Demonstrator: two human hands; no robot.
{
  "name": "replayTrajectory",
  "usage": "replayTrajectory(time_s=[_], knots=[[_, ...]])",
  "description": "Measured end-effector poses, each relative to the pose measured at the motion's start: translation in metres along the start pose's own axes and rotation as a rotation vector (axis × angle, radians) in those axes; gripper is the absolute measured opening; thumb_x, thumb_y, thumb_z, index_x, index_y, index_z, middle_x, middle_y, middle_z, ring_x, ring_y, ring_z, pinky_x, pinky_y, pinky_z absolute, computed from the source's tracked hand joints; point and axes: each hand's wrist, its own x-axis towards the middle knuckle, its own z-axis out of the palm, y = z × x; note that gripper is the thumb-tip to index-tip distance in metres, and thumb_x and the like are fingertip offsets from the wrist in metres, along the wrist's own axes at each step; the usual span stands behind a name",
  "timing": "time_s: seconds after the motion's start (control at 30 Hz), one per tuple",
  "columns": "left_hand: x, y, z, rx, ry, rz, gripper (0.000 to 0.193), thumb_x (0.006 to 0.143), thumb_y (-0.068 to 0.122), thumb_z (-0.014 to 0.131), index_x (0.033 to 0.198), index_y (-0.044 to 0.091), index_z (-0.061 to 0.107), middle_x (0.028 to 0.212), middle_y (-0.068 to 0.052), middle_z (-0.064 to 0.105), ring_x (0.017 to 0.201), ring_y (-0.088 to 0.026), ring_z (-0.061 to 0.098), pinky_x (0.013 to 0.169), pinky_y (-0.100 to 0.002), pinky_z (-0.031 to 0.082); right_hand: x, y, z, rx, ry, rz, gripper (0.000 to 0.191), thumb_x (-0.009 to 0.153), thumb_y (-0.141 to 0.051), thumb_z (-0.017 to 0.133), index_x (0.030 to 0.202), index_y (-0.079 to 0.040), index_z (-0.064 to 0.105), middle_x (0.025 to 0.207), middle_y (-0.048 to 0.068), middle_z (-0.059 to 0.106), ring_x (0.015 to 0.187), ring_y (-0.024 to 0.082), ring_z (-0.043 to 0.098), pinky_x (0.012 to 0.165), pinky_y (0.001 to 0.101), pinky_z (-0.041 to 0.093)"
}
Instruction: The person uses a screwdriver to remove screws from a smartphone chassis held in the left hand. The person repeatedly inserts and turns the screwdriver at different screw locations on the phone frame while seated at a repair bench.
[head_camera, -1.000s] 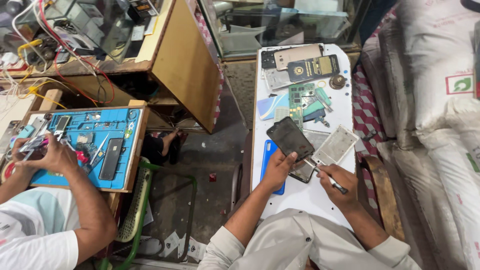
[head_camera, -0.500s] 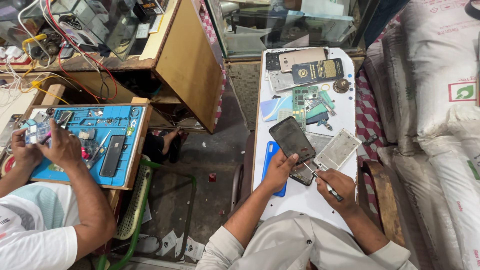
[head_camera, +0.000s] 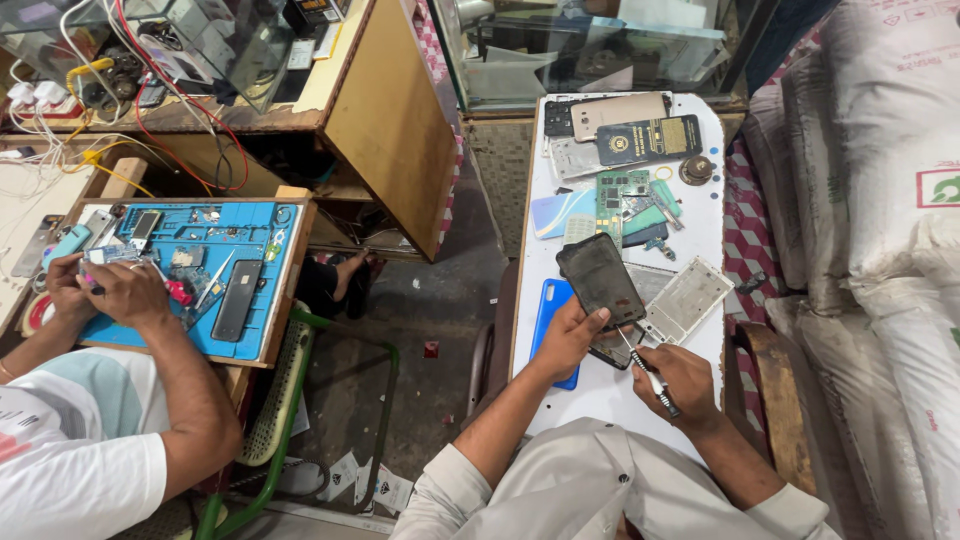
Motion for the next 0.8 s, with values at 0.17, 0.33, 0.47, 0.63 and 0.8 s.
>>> replayTrajectory(time_s=[0.17,0.33,0.47,0.63,0.8], knots=[[0.001,0.001,0.003,-0.018,-0.017,0.01,0.034,0.11,0.011,0.046,0.142,0.002,0.046,0.134,-0.013,0.064,0.123,-0.025,0.065,0.107,-0.044,0.057,0.001,-0.001,-0.004,0.02,-0.023,-0.019,0.016,0.085,-0.002,0.067,0.098,0.006,0.066,0.076,0.015,0.066,0.062,0.028,0.064,0.059,0.0386,0.052],[0.006,-0.001,0.006,0.003,0.002,0.001,0.033,0.109,0.009,0.047,0.141,0.001,0.046,0.132,-0.013,0.064,0.121,-0.026,0.065,0.104,-0.044,0.058,0.002,0.002,-0.009,0.041,0.038,0.063,0.017,0.089,-0.001,0.064,0.104,0.008,0.065,0.079,0.015,0.067,0.066,0.028,0.066,0.061,0.0386,0.053],[0.006,-0.003,0.006,0.036,-0.021,0.022,0.032,0.11,0.011,0.048,0.139,-0.001,0.048,0.131,-0.013,0.065,0.121,-0.025,0.065,0.103,-0.043,0.059,0.0,0.006,-0.008,0.012,0.044,0.103,0.018,0.088,-0.001,0.066,0.105,0.008,0.067,0.076,0.016,0.067,0.064,0.029,0.066,0.06,0.039,0.054],[0.006,0.002,0.01,0.021,-0.025,0.007,0.035,0.11,0.016,0.051,0.14,-0.002,0.048,0.133,-0.016,0.065,0.121,-0.026,0.065,0.101,-0.041,0.059,-0.004,0.012,-0.01,0.003,0.064,0.092,0.017,0.088,0.0,0.066,0.104,0.006,0.067,0.078,0.013,0.07,0.068,0.028,0.07,0.063,0.0375,0.056],[0.008,0.008,0.016,0.03,0.007,0.001,0.036,0.109,0.017,0.051,0.139,-0.002,0.049,0.136,-0.018,0.064,0.124,-0.026,0.065,0.102,-0.04,0.059,-0.002,0.015,-0.01,0.031,0.018,0.057,0.018,0.087,-0.001,0.068,0.103,0.006,0.065,0.083,0.014,0.071,0.07,0.029,0.071,0.064,0.0379,0.056]])
